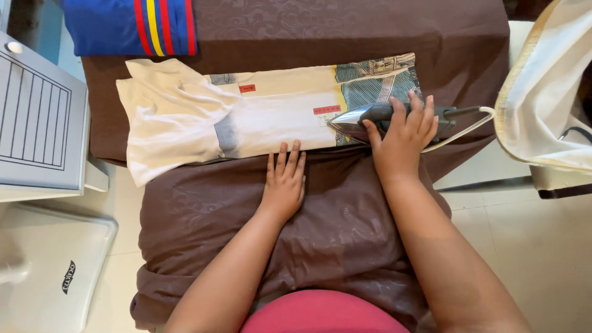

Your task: The person irons a white shirt with a patterned section on a brown surface. They use a steam iron to smooth the fabric, frequently adjusting the shirt's position and folding it into a compact shape.

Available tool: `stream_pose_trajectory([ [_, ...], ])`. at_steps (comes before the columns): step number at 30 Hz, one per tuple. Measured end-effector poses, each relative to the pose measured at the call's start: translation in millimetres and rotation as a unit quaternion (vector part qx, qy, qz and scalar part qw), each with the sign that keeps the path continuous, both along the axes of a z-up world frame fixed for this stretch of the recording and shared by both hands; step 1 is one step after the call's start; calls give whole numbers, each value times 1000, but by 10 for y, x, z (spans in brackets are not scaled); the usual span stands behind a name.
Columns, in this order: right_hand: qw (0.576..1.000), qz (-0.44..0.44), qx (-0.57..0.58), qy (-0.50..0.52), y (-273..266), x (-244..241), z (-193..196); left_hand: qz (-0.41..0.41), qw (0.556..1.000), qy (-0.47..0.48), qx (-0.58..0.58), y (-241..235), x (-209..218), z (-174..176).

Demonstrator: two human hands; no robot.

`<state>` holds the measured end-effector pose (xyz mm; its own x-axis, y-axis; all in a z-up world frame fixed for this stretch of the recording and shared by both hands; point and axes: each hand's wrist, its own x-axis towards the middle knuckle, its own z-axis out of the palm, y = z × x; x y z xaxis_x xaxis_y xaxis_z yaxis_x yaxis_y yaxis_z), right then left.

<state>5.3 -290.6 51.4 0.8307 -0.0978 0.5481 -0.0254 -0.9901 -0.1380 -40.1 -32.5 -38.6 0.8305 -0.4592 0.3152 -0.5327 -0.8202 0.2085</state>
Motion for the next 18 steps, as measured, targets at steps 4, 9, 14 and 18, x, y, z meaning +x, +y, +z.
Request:
stream_pose_trajectory([
  [4, 1000, 17, -2, 10, -38, 53, 14, -5, 1000, 1, -7, 1, 26, -21],
  [9, 999, 32, -15, 1, -71, 60, 8, 2, 1000, -5, -18, 19, 49, 40],
  [14, 999, 43, -15, 12, -146, -16, 146, 0, 999, -16, -32, 51, 76, 92],
  [18, 987, 69, -142, 37, -402, -77, 533, -5, 999, -13, -42, 61, 80, 140],
])
